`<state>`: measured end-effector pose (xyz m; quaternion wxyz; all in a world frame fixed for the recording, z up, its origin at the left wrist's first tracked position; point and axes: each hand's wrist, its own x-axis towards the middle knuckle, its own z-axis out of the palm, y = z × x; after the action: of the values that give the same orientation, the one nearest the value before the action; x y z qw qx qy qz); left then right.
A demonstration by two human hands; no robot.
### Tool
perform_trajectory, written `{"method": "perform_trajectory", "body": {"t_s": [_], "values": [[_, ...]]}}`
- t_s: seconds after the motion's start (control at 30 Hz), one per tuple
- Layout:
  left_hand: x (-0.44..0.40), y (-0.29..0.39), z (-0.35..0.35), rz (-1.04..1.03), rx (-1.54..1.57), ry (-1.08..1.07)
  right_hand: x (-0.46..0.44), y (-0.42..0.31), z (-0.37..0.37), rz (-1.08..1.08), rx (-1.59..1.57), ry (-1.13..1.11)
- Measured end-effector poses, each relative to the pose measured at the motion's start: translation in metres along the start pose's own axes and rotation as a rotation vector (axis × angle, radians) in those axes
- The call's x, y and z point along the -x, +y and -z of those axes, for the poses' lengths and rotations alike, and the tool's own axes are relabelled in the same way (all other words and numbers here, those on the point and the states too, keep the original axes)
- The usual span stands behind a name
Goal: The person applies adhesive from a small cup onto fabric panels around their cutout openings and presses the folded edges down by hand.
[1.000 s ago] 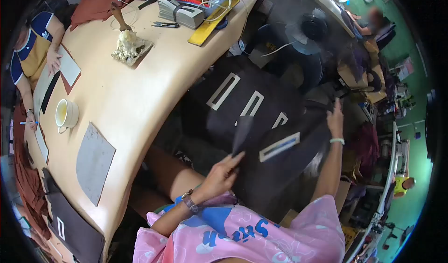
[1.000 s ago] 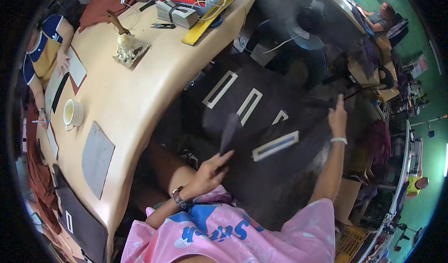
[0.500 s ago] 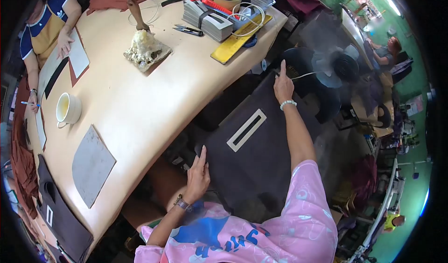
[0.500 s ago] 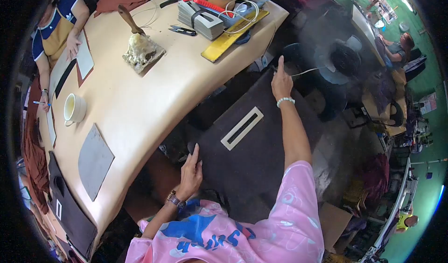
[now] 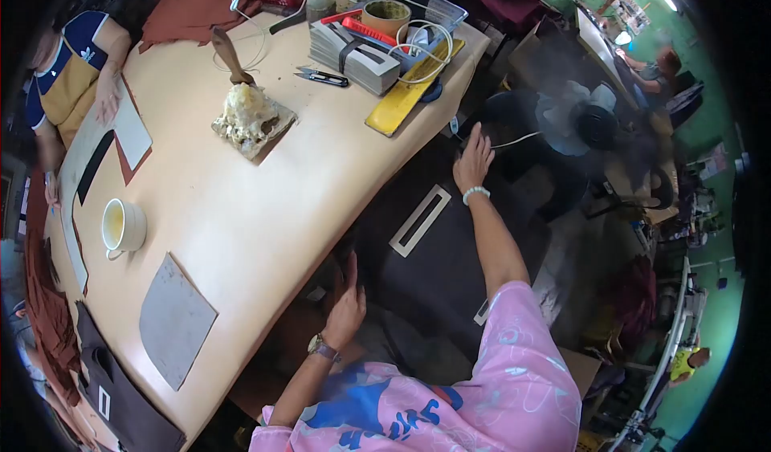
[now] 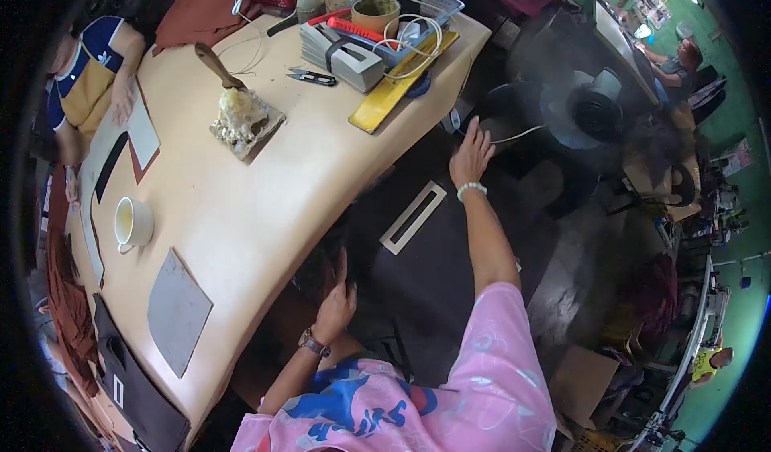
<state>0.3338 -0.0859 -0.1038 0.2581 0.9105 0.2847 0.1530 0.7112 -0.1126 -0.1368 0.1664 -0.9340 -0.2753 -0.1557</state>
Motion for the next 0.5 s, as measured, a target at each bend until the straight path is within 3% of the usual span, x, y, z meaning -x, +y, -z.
{"method": "perform_trajectory", "body": {"t_s": [0.07,0.13,0.2,0.3,0.37,0.5], "values": [[0.011,0.001,0.007,0.053,0.040,-0.002,0.022,-0.011,0.023,-0.059,-0.105,0.002],[0.024,0.007,0.025,0.253,0.237,-0.213,0.044,-0.019,0.046,-0.031,-0.248,0.056],[0.042,0.005,0.038,0.268,0.366,-0.214,0.067,-0.041,0.073,0.037,-0.389,0.103],[0.071,0.002,0.052,0.012,0.384,0.091,0.104,-0.100,0.111,0.123,-0.628,0.117],[0.080,0.005,0.082,-0.155,0.270,0.165,0.125,-0.149,0.138,0.237,-0.699,0.104],[0.098,0.005,0.143,-0.263,0.045,0.396,0.164,-0.246,0.167,0.502,-0.867,0.044]]}}
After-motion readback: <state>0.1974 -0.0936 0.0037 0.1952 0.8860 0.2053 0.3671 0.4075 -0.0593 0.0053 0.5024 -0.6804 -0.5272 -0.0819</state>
